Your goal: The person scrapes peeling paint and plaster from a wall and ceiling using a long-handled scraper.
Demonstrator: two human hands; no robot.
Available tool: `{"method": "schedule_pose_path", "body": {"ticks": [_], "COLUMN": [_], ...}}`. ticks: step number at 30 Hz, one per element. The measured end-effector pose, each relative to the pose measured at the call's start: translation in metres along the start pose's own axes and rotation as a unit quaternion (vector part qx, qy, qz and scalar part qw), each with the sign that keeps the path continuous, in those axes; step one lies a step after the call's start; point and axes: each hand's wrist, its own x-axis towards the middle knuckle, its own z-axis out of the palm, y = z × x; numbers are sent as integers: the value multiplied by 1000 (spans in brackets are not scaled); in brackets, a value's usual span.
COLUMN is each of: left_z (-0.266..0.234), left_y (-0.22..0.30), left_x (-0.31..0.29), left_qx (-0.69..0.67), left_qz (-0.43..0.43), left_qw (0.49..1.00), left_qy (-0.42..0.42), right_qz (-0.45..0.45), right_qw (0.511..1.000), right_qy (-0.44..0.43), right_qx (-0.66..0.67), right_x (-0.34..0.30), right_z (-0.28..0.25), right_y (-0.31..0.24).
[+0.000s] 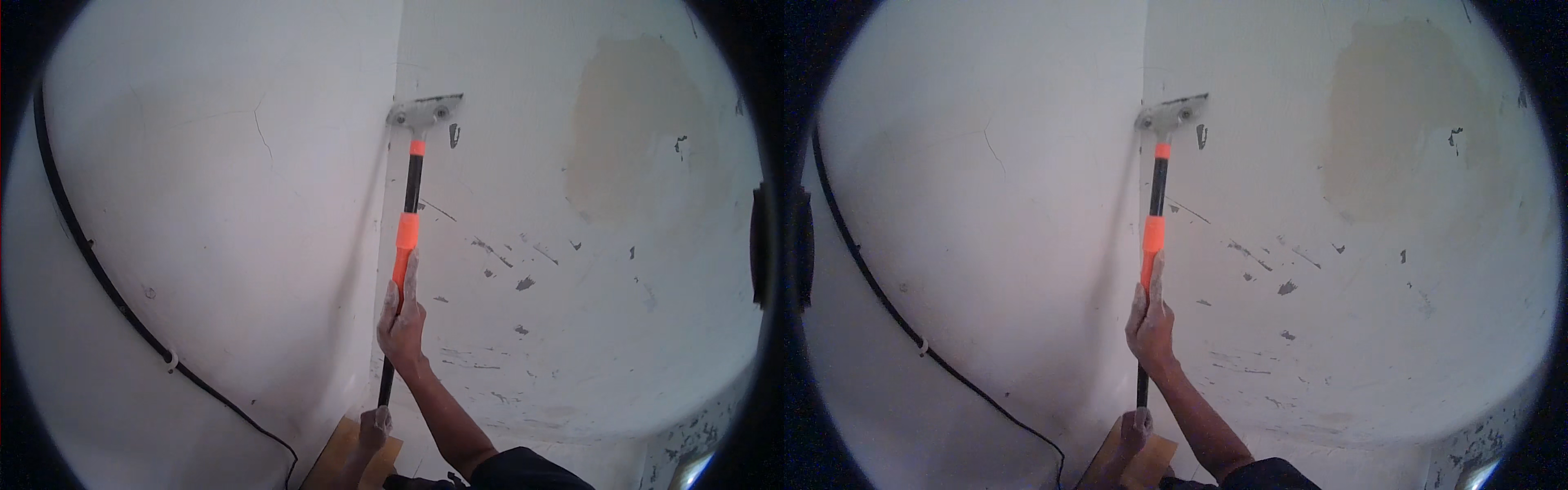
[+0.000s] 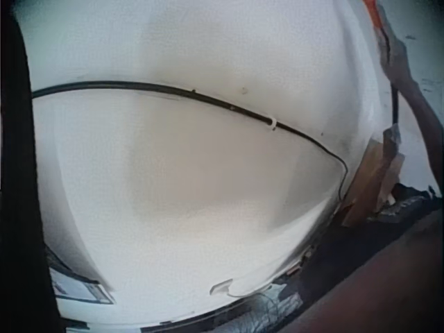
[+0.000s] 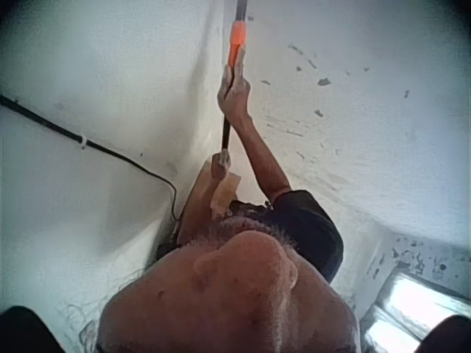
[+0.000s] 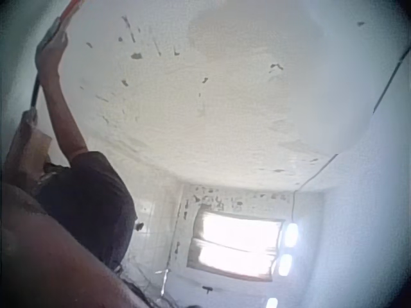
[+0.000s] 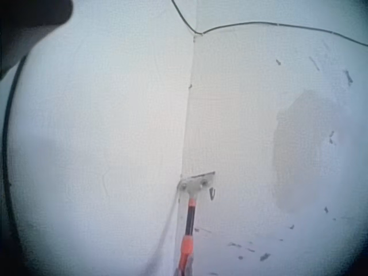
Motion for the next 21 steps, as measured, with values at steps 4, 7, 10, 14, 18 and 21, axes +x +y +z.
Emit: {"method": "schedule_pose_path", "body": {"ticks": [4,7,10,14,18,21], "left_z": [10,19,23,21,23,23], "left_y": [6,12,15,10,-3,-16], "left_x": [-25,-26,-16,-34,-56,-45], "left_qx": [201,-104,43,33,167,156], "left_qz": [117,-125,-37,-49,-4,70], "left_qw": [971,982,996,995,982,983], "left_qy": [43,-98,-70,-82,-92,-65], "right_qz": [-15,-3,6,80,8,56], "right_qw": [999,1000,1000,997,999,998], "right_qy": [34,17,3,2,48,38], "right_qx": [-6,-9,-13,2,-14,-3], "right_x": [-17,-11,3,-27,-47,-24], "right_z": [-13,-22,-29,-47,-66,-67], "right_y": [-12,-11,-3,-4,-8,1]}}
